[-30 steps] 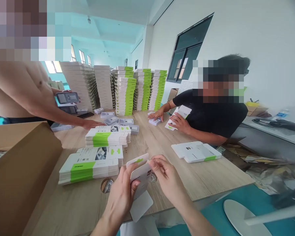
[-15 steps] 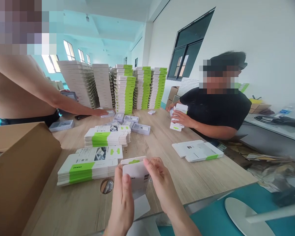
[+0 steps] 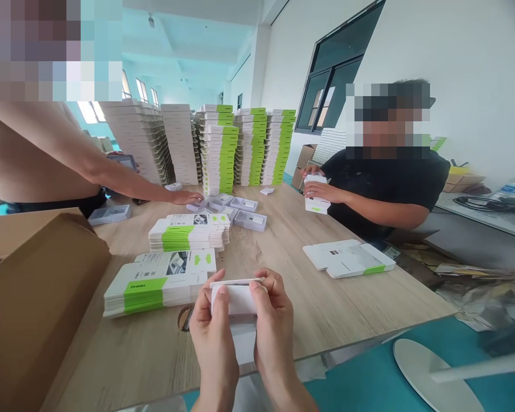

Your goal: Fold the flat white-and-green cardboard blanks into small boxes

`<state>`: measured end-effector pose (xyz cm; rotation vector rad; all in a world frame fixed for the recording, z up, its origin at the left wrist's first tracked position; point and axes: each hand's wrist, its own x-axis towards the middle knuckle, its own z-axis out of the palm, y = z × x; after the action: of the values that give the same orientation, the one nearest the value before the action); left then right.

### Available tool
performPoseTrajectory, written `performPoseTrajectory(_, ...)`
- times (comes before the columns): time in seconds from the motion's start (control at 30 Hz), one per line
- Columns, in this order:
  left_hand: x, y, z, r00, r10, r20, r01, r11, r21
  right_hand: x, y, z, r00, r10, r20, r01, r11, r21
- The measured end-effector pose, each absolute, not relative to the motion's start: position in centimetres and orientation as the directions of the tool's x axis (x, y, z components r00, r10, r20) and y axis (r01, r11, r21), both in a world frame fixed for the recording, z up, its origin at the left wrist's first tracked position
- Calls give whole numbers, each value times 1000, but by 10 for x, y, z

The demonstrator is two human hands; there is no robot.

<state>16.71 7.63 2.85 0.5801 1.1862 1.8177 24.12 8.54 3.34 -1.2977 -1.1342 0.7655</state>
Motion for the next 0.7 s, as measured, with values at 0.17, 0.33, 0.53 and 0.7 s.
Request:
performPoseTrajectory(0.17,171,76,42,-531,838,-126,-480,-174,860,238,89,40,340,923,179,86,159,-984)
performPoseTrajectory(0.33,171,82,42,-571,810,-131,-475,-196,858,237,89,37,345,919,191,28,194,-981)
performPoseTrajectory(0.53,172,84,45,-560,818,-135,-467,-177,866,231,93,32,426,898,112,-151,192,-970)
performPoseTrajectory(0.7,166,84,49,-422,895,-143,-420,-54,906,234,101,36,477,879,22,-295,184,-938)
